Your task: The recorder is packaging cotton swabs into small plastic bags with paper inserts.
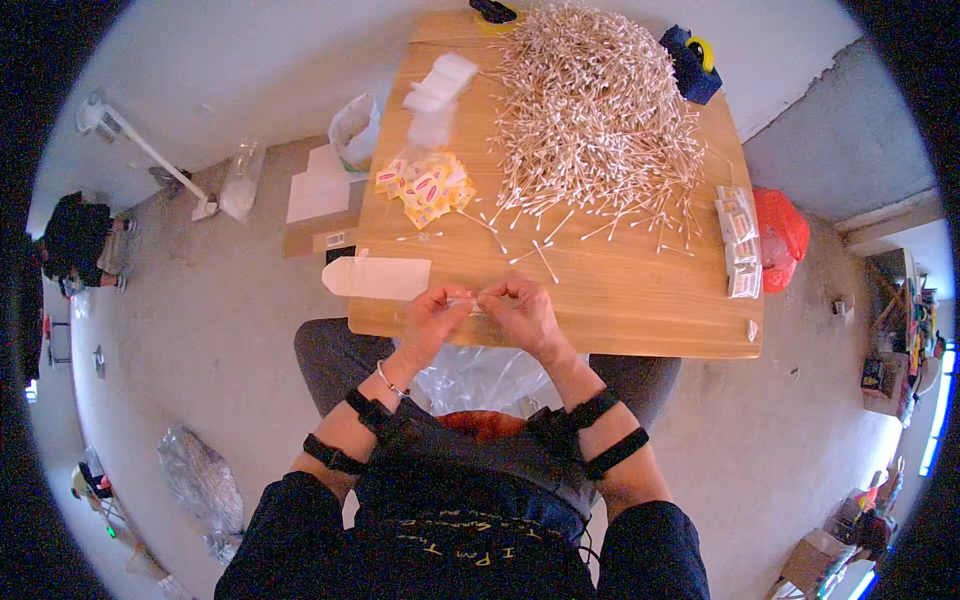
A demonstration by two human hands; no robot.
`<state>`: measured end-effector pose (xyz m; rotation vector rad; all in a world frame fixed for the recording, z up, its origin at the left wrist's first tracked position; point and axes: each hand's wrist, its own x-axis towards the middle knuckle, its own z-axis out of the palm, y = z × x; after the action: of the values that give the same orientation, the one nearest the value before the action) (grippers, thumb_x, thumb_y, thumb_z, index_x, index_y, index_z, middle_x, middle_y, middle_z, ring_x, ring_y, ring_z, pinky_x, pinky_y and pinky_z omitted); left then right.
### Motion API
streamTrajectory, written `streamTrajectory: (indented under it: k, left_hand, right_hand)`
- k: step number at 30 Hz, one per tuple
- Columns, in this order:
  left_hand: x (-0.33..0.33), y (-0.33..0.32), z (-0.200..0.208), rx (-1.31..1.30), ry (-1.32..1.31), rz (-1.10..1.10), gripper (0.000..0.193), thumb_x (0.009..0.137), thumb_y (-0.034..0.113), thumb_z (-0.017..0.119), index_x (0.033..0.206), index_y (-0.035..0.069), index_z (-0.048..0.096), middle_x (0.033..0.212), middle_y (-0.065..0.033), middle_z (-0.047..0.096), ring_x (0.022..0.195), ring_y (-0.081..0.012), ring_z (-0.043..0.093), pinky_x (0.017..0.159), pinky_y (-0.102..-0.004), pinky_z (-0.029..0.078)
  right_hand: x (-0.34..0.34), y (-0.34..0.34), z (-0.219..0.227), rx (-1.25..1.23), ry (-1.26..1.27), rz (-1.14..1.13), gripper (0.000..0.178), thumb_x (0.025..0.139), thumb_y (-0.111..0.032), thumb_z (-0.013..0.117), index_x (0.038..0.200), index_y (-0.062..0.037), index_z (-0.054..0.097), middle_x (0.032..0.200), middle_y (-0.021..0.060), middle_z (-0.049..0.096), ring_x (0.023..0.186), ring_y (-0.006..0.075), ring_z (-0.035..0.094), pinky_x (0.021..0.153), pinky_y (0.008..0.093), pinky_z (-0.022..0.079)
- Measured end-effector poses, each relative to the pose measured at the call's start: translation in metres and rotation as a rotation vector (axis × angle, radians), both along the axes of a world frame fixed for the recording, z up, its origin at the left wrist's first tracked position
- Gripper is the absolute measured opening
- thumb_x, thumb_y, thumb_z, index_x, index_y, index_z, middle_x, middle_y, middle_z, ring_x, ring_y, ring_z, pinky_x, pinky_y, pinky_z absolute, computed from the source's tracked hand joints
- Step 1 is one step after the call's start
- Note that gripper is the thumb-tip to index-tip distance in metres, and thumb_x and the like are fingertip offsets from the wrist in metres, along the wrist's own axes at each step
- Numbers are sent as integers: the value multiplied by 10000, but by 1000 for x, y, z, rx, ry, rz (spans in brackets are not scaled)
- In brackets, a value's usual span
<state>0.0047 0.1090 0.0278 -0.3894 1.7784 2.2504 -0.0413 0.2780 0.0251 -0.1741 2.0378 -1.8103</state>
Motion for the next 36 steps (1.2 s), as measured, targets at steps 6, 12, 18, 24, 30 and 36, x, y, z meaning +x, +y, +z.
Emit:
streamTrajectory:
  k: [6,12,18,24,30,36]
  left_hand:
    - [4,-6,-22,83,194,7,65,850,54,615,893,6,606,1076,-113,627,984,-125,552,869,-262,431]
    - [4,-9,-16,92,106,-43,32,844,34,586,824,12,596,1073,-115,627,979,-136,555,883,-268,426]
    - [0,-7,-30,287,215,35,48,849,47,585,830,11,610,1053,-117,633,945,-124,559,848,-257,435]
    - [2,-4,-13,-16,235,-20,95,868,70,604,918,-3,639,1010,-68,658,875,-95,576,773,-248,467]
    - [2,-5,-3,-257,369,6,97,857,76,630,928,14,655,1035,-112,663,909,-171,616,806,-289,493]
    - [4,-12,-3,-933,938,75,160,695,19,694,849,63,686,866,-70,618,838,-277,582,732,-345,493]
  right_hand:
    - [1,-6,8,35,204,40,120,762,-117,701,771,-4,662,759,85,637,751,150,570,704,293,453]
    - [-1,-3,1,111,184,93,128,732,-134,739,739,-26,670,760,89,630,759,152,577,704,295,455]
    - [3,-8,3,55,222,21,103,721,-112,741,719,-35,673,703,66,614,701,125,574,637,274,458]
    - [9,-5,2,46,181,-69,131,727,-99,743,710,-20,640,670,52,602,641,109,557,583,260,450]
    - [6,-4,10,153,409,-28,150,730,-94,740,704,-30,606,711,86,597,673,198,575,613,307,455]
    - [6,2,8,300,978,91,159,684,-65,716,804,-65,611,853,81,592,809,270,573,687,359,479]
